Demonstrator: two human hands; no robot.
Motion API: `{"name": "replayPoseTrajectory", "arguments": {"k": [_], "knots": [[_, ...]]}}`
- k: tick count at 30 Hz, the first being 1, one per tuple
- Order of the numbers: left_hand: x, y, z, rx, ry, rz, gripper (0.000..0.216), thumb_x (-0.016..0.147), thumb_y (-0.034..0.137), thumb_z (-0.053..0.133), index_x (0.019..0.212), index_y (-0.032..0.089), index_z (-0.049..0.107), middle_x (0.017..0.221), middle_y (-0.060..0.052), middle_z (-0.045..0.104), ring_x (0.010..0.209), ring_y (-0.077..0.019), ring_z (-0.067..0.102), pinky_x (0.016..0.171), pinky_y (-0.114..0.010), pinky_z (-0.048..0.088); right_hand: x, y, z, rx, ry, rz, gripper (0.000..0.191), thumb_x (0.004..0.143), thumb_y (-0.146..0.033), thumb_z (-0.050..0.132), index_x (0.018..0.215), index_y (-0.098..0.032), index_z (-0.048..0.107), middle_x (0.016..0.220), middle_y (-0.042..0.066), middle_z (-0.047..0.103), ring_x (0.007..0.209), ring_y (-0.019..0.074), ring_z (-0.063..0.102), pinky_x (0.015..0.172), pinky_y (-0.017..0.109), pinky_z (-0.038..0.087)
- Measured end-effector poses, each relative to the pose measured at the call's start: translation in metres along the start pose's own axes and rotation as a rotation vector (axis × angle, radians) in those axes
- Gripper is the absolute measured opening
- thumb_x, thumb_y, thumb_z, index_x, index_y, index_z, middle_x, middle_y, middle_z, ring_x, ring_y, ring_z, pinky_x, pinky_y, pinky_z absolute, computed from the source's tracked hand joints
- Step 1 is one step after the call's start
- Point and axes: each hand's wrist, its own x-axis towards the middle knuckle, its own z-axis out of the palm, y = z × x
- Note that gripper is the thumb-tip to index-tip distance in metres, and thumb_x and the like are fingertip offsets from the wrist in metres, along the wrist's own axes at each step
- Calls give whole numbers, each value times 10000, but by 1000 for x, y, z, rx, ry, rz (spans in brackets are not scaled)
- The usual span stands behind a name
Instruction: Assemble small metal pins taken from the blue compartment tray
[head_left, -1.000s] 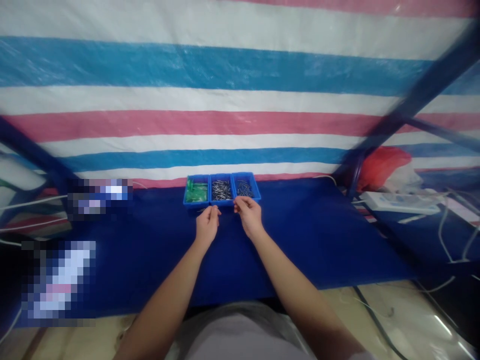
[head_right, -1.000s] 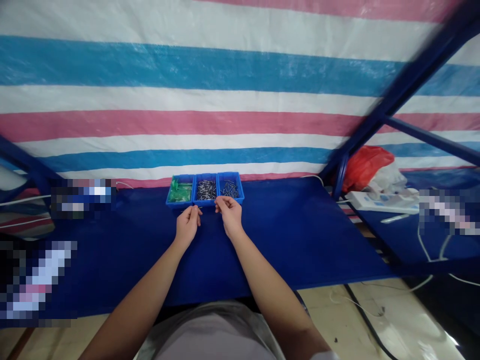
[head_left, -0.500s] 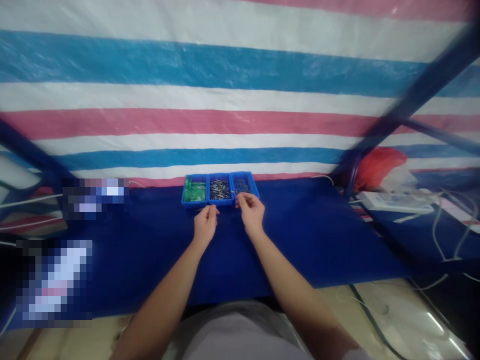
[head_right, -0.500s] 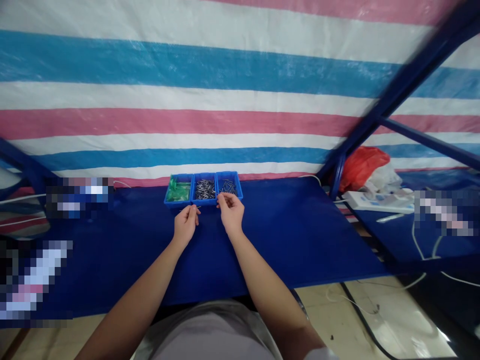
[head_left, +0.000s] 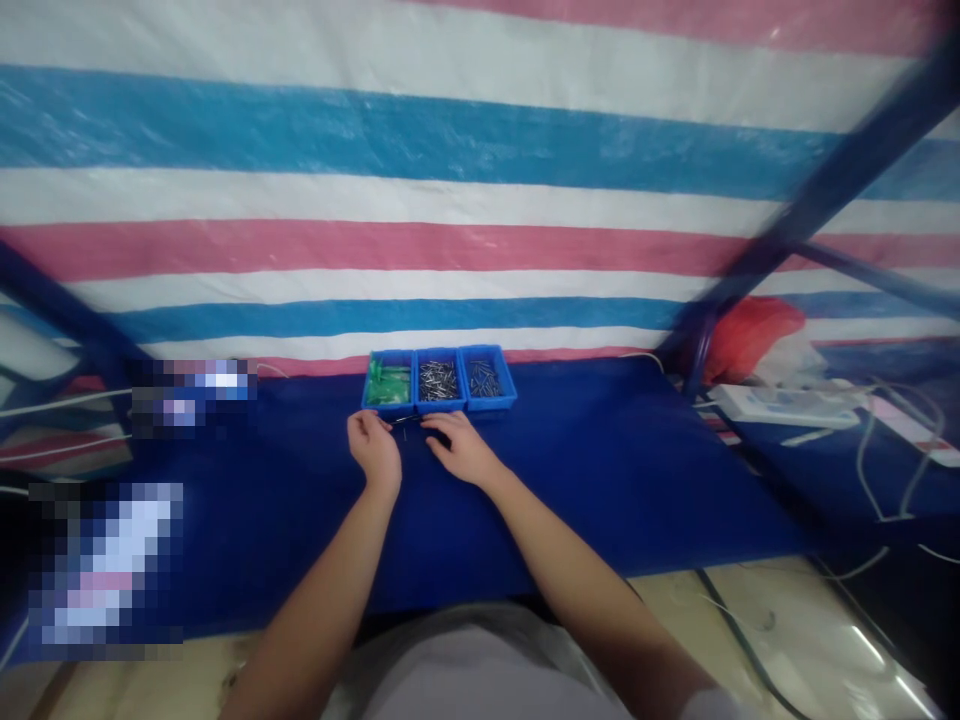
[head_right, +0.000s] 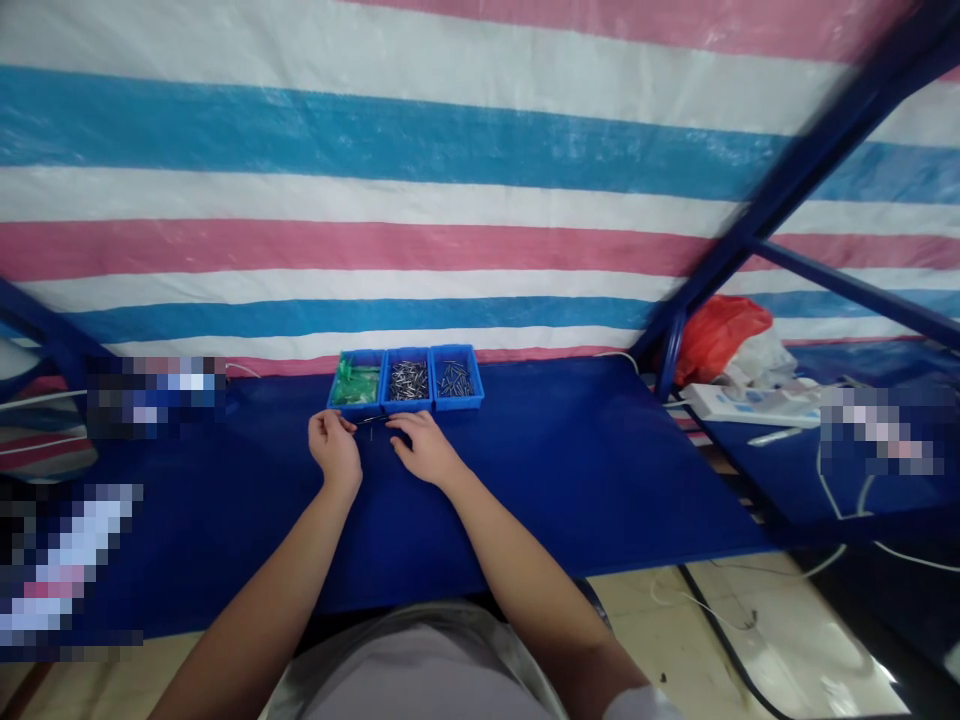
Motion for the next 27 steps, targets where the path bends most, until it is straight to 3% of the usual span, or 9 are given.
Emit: {"name": "replayPoseTrajectory", "arguments": {"k": [3, 7, 16, 27], "knots": [[-3, -2, 0, 44, -35, 22, 204, 943, 344, 446, 840, 212, 563, 639, 35, 579, 642, -137, 602, 705, -260, 458, -1, -1, 5, -137, -78, -38, 411, 917, -185, 602, 1326, -214, 633, 1420, 102, 588, 1229, 272, 516, 1072, 481, 409], [-7, 1, 1, 68, -91, 9, 202, 931, 346, 469, 834, 212, 585, 630, 29, 608, 624, -143, 614, 676, -259, 457, -2, -1, 5, -198, -108, -24, 433, 920, -187, 602, 1351, -226, 613, 1381, 103, 604, 1196, 276, 505, 1060, 484, 415], [-8, -2, 3, 14, -160, -8, 217, 925, 368, 479, 833, 210, 595, 598, 35, 569, 566, -131, 579, 606, -241, 446, -2, 3, 7, -212, -80, -46, 333, 927, -161, 571, 1235, -207, 689, 1308, 104, 617, 1178, 275, 500, 1059, 471, 430], [-12, 6, 0, 41, -200, 22, 211, 929, 363, 496, 831, 210, 602, 597, 29, 571, 576, -137, 569, 619, -250, 445, 0, 4, 3, -175, -56, -25, 249, 885, -46, 552, 966, -187, 740, 975, 77, 696, 949, 227, 566, 932, 395, 481]]}}
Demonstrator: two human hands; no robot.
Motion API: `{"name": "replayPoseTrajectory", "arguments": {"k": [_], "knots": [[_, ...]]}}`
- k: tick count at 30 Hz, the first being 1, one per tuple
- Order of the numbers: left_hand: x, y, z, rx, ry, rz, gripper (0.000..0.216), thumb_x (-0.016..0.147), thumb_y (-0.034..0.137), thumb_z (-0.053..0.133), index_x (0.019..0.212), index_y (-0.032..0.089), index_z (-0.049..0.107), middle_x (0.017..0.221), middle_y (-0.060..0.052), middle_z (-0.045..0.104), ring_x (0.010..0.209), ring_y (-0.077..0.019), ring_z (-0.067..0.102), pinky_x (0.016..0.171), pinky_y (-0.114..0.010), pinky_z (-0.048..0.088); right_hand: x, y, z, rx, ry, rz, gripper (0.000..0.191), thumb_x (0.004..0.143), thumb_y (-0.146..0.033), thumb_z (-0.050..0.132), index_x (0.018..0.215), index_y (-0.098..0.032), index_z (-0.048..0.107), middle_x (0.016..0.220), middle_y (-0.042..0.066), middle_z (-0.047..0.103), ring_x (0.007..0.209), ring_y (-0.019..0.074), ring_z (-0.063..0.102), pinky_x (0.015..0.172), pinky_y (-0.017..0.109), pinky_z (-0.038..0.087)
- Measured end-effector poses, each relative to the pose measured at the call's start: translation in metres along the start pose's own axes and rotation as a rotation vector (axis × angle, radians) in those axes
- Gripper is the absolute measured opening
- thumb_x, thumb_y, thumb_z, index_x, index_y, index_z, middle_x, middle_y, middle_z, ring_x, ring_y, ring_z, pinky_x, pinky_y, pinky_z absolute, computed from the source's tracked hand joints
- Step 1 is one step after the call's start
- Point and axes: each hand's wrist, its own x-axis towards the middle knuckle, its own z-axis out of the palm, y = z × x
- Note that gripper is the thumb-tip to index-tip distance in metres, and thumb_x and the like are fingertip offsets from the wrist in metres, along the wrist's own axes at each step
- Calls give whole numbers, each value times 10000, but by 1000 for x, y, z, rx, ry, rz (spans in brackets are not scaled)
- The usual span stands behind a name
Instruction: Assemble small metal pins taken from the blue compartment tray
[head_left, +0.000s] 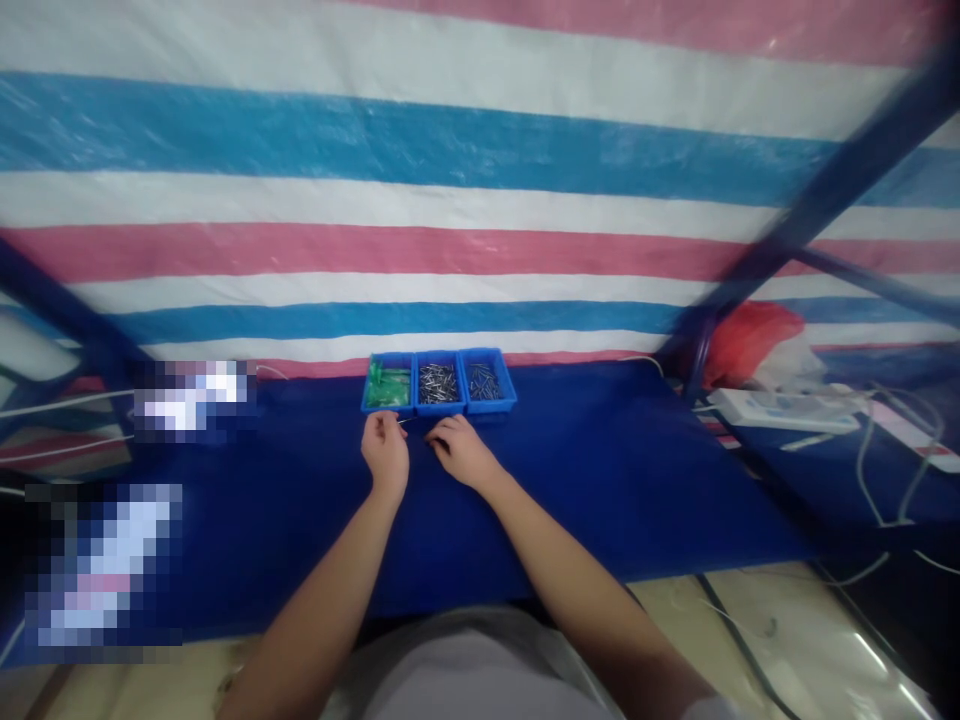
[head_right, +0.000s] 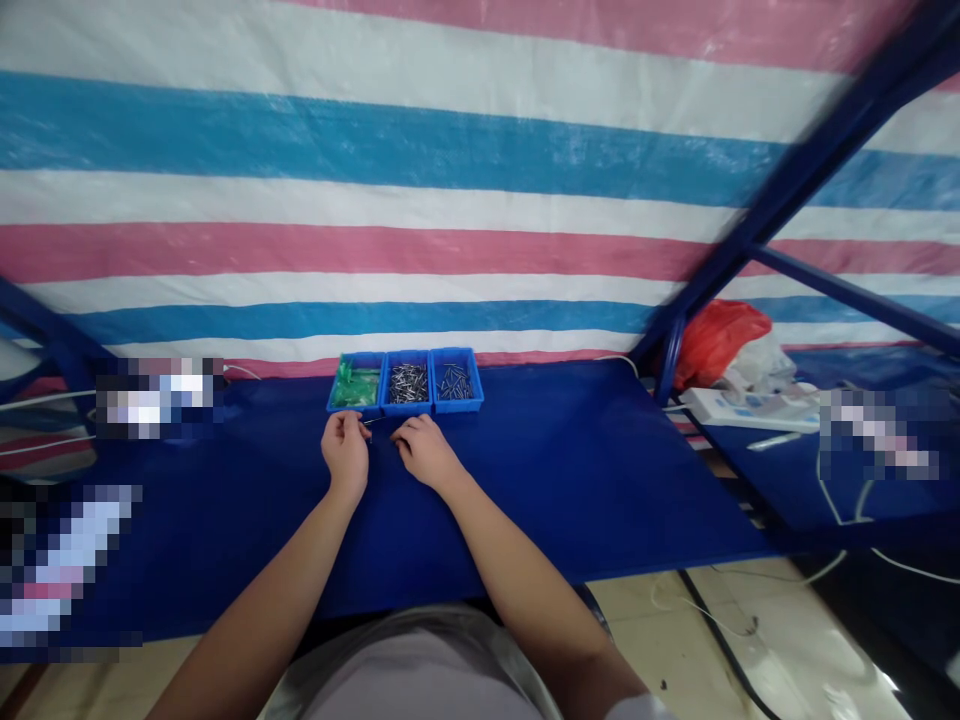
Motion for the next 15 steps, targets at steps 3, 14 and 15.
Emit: {"name": "replayPoseTrajectory", "arguments": {"k": [3, 14, 15], "knots": [[-4, 3, 0, 25, -71, 59, 222, 948, 367, 481, 850, 212, 607, 599, 30, 561, 572, -136, 569, 632, -255, 451, 0, -2, -2, 45, 17, 22, 276, 877, -30, 538, 1002, -191, 725, 977, 75, 705, 944, 222, 596, 923, 391, 491], [-11, -5, 7, 66, -304, 320, 119, 869, 254, 616, 974, 201, 639, 956, -53, 676, 864, -174, 656, 703, -277, 525, 6, -2, -1, 756, 380, 341, 222, 814, -300, 698, 1011, -200, 700, 1002, 74, 760, 908, 211, 731, 856, 359, 593], [-10, -6, 8, 49, -321, 300, 115, 878, 266, 615, 971, 203, 640, 935, -49, 682, 842, -170, 659, 704, -279, 528, 7, -1, -1, 793, 386, 360, 246, 800, -319, 713, 1014, -199, 697, 1000, 76, 762, 892, 211, 733, 851, 365, 597]]}}
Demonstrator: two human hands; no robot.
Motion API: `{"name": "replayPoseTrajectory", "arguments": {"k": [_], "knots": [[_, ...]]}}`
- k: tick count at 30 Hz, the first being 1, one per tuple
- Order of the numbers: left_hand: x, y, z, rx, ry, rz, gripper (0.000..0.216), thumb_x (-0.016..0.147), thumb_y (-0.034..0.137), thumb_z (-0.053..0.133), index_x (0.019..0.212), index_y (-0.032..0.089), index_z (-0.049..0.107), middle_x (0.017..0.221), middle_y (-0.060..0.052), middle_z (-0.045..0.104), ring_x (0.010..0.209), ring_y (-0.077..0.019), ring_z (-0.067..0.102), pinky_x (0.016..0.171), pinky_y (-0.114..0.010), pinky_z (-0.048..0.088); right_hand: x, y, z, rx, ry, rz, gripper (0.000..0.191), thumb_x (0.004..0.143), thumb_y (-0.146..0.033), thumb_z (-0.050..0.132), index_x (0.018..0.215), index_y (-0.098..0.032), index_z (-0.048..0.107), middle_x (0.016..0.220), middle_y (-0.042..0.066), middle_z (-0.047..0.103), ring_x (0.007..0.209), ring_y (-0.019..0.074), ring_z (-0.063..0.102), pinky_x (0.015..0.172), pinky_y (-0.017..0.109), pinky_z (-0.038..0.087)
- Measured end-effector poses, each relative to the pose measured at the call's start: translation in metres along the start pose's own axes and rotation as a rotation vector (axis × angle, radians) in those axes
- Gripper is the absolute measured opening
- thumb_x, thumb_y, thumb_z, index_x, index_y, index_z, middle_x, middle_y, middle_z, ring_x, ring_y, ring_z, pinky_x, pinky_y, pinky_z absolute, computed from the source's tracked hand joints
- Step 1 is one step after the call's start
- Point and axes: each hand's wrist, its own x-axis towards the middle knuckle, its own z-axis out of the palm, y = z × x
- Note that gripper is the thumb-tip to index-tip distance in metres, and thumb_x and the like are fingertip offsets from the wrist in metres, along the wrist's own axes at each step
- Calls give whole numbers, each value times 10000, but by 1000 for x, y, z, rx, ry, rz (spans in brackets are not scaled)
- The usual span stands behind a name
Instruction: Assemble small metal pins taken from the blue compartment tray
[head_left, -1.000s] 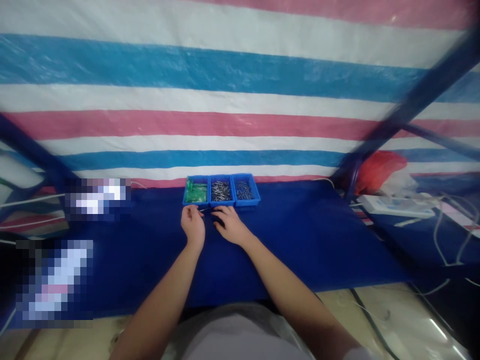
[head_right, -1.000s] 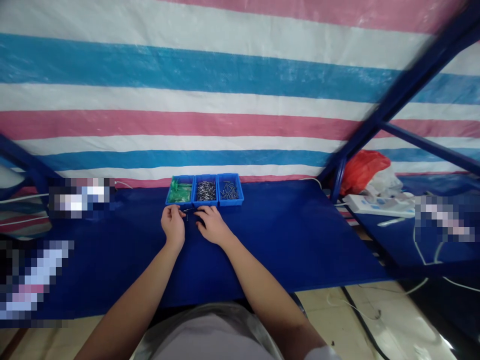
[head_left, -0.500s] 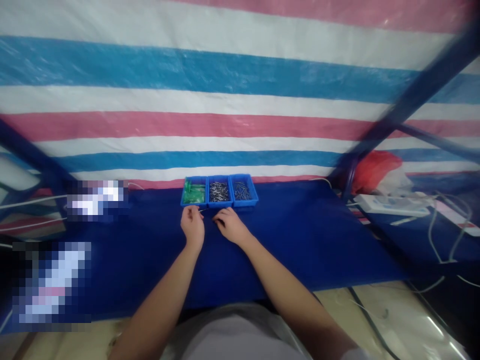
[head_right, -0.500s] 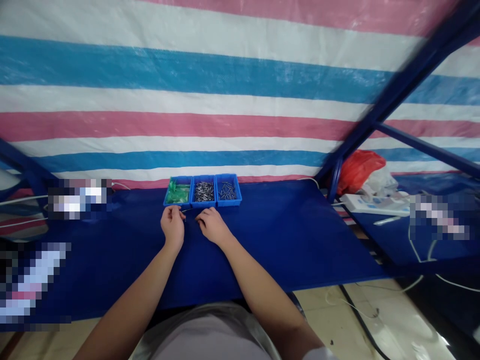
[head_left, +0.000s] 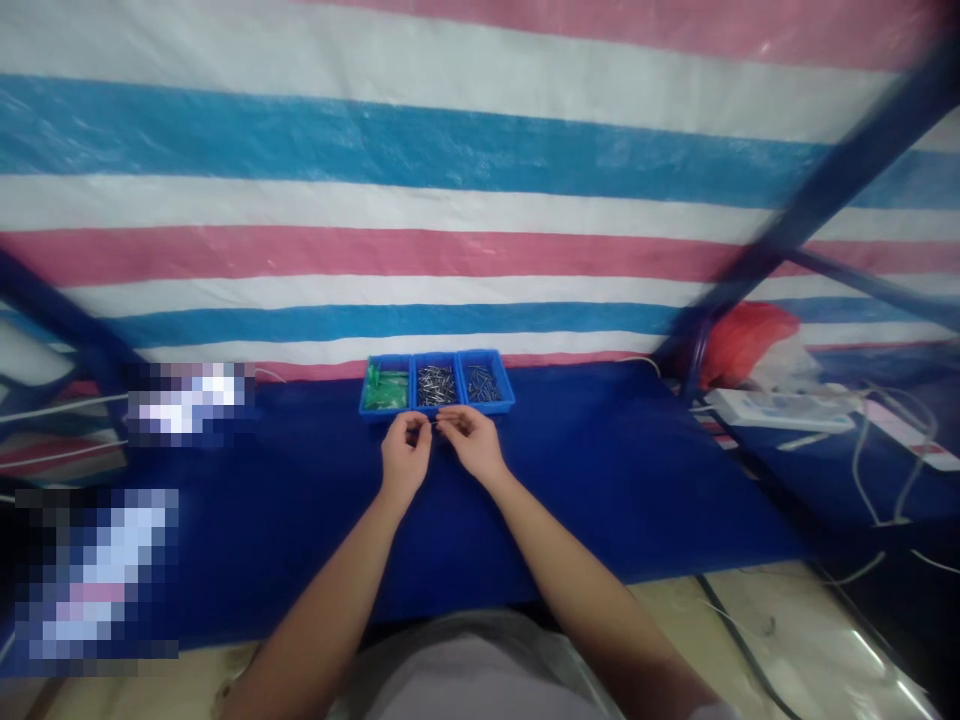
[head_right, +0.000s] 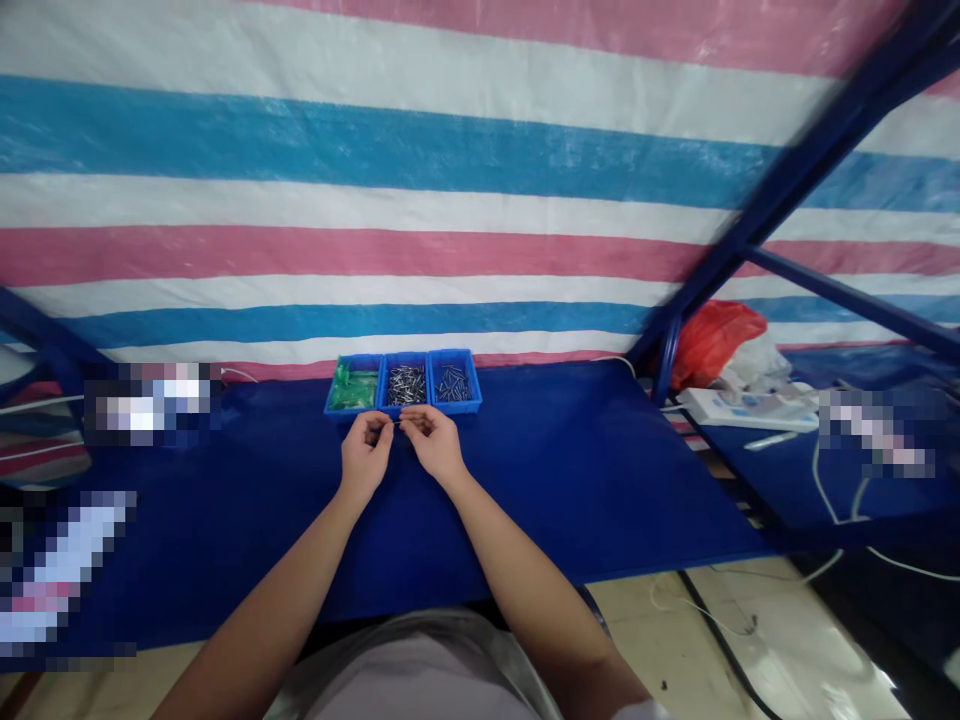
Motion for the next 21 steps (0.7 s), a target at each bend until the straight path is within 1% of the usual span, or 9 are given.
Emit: {"name": "replayPoseTrajectory", "arguments": {"k": [3, 8, 12, 13, 15, 18, 21], "knots": [[0, -1, 1, -62, -16, -41, 142, 886, 308, 629, 984, 205, 637, 889, -38, 683, 764, -154, 661, 710, -285, 538, 2, 2, -1, 61, 30, 36, 300, 776, -363, 735, 1022, -197, 692, 979, 79, 765, 839, 208, 735, 819, 373, 607], [0, 1, 0, -118, -19, -88, 182, 921, 357, 591, 1016, 203, 608, 848, -18, 662, 597, -109, 608, 601, -251, 507, 1, 0, 0, 69, 32, 52, 325, 758, -381, 753, 1018, -194, 695, 959, 81, 764, 842, 211, 735, 828, 380, 606], [-1, 0, -1, -84, -32, -118, 198, 954, 380, 541, 1046, 212, 589, 653, 37, 584, 507, -103, 557, 538, -229, 465, -1, -3, 1, 78, 5, 59, 320, 743, -361, 766, 1006, -191, 699, 967, 82, 759, 843, 210, 733, 844, 385, 605], [-1, 0, -1, -85, -31, -127, 204, 956, 386, 536, 1053, 214, 587, 633, 44, 572, 498, -103, 554, 531, -227, 462, -1, -4, 1, 80, 2, 60, 317, 741, -360, 767, 1001, -191, 700, 966, 82, 759, 845, 211, 733, 843, 385, 605], [-1, 0, -1, -116, -23, -138, 217, 947, 394, 554, 1064, 214, 584, 691, 30, 605, 520, -103, 579, 543, -231, 481, -1, -3, 1, 84, 2, 65, 316, 742, -369, 768, 996, -193, 701, 948, 79, 759, 841, 214, 733, 831, 387, 607], [0, 2, 0, -181, -17, -140, 251, 898, 387, 628, 1069, 208, 586, 881, -16, 665, 602, -108, 641, 598, -250, 531, 0, -2, 0, 95, 20, 75, 324, 737, -382, 775, 991, -196, 698, 927, 75, 761, 838, 220, 733, 812, 388, 607], [0, 4, 1, -202, -12, -136, 259, 866, 364, 668, 1053, 202, 591, 931, -30, 666, 624, -109, 652, 615, -258, 545, 1, -1, 0, 98, 33, 78, 329, 732, -389, 782, 984, -196, 697, 932, 76, 762, 826, 217, 733, 816, 391, 607]]}}
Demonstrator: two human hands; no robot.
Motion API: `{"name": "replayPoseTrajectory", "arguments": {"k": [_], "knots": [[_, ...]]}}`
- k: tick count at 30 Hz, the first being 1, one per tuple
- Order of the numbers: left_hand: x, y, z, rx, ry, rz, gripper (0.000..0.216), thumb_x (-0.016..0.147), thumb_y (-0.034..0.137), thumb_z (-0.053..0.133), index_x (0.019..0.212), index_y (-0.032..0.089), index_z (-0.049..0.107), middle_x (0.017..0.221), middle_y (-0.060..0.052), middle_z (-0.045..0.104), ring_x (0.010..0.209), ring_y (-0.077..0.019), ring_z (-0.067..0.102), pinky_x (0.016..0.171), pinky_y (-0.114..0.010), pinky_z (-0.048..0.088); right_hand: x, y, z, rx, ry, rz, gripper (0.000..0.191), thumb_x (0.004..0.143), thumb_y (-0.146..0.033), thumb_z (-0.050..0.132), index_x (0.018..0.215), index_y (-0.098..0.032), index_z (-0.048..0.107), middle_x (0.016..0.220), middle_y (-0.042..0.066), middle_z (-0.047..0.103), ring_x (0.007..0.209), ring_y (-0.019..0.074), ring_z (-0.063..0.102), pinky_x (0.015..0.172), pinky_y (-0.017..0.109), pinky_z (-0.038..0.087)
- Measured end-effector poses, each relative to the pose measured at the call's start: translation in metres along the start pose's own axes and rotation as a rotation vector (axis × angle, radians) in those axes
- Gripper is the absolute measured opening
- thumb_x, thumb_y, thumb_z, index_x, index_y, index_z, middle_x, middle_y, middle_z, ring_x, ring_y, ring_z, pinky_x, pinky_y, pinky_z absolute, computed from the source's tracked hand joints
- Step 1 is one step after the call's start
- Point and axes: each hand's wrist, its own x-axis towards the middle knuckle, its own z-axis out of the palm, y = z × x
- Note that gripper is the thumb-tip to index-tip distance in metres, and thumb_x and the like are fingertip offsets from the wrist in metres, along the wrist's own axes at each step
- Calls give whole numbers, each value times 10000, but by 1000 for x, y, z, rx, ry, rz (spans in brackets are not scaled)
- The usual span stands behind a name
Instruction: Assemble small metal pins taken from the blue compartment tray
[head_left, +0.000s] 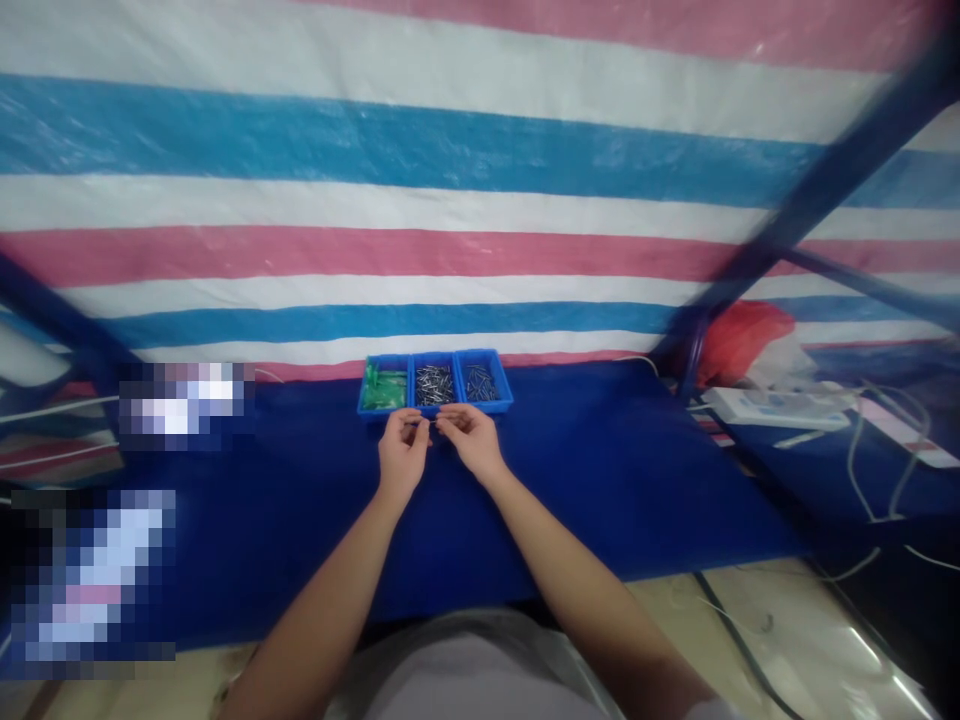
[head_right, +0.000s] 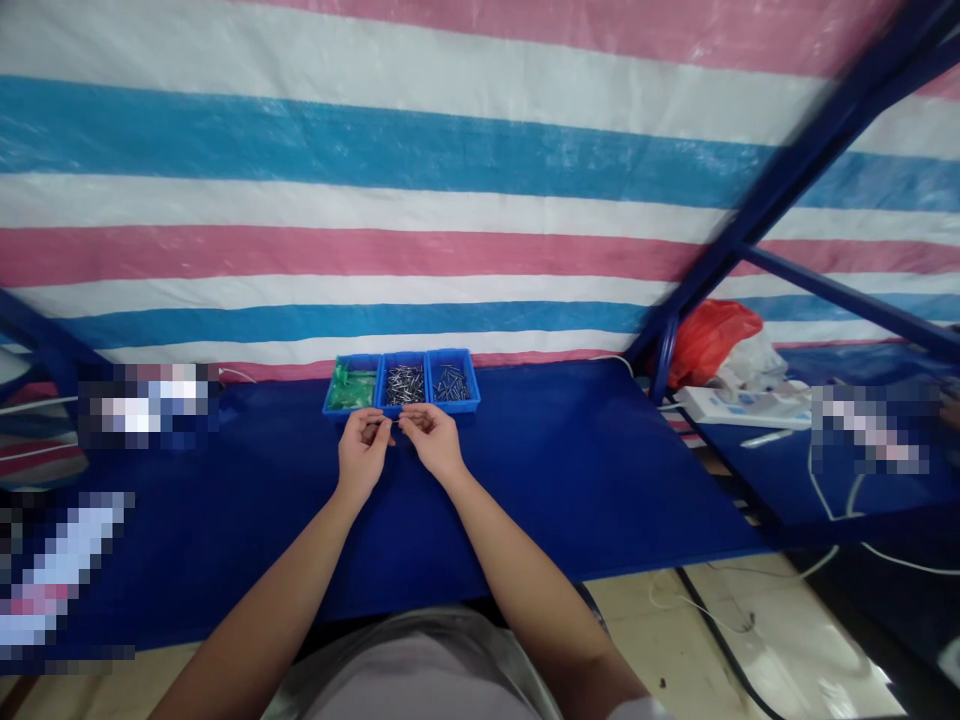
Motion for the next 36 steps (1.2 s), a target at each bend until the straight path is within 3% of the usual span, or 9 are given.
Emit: {"name": "replayPoseTrajectory", "arguments": {"k": [11, 13, 19, 36], "knots": [[1, -2, -3, 82, -19, 14, 222, 945, 412, 557, 1044, 216, 590, 599, 50, 541, 471, -105, 531, 500, -231, 440, -4, -1, 3, -45, -56, -19, 251, 730, -347, 775, 928, -204, 716, 930, 65, 763, 851, 213, 726, 838, 379, 593], [0, -3, -3, 68, -25, 2, 233, 945, 416, 559, 1057, 214, 589, 615, 44, 565, 493, -109, 559, 527, -235, 467, -3, -1, 3, -27, -46, -11, 265, 729, -359, 774, 934, -203, 713, 937, 66, 762, 855, 214, 727, 832, 377, 594], [1, -1, 0, -32, -11, -18, 312, 861, 400, 681, 1074, 201, 570, 961, -37, 680, 635, -113, 668, 617, -259, 553, -1, 2, 3, -18, 6, 1, 303, 721, -412, 778, 923, -198, 705, 881, 64, 754, 773, 205, 716, 766, 360, 598], [3, -2, -3, -10, -17, -3, 254, 917, 398, 600, 1083, 210, 558, 687, 44, 572, 486, -89, 538, 496, -219, 448, -8, -4, 3, -282, -54, -101, 186, 822, -332, 696, 949, -209, 752, 948, 64, 773, 845, 217, 731, 836, 372, 586]]}}
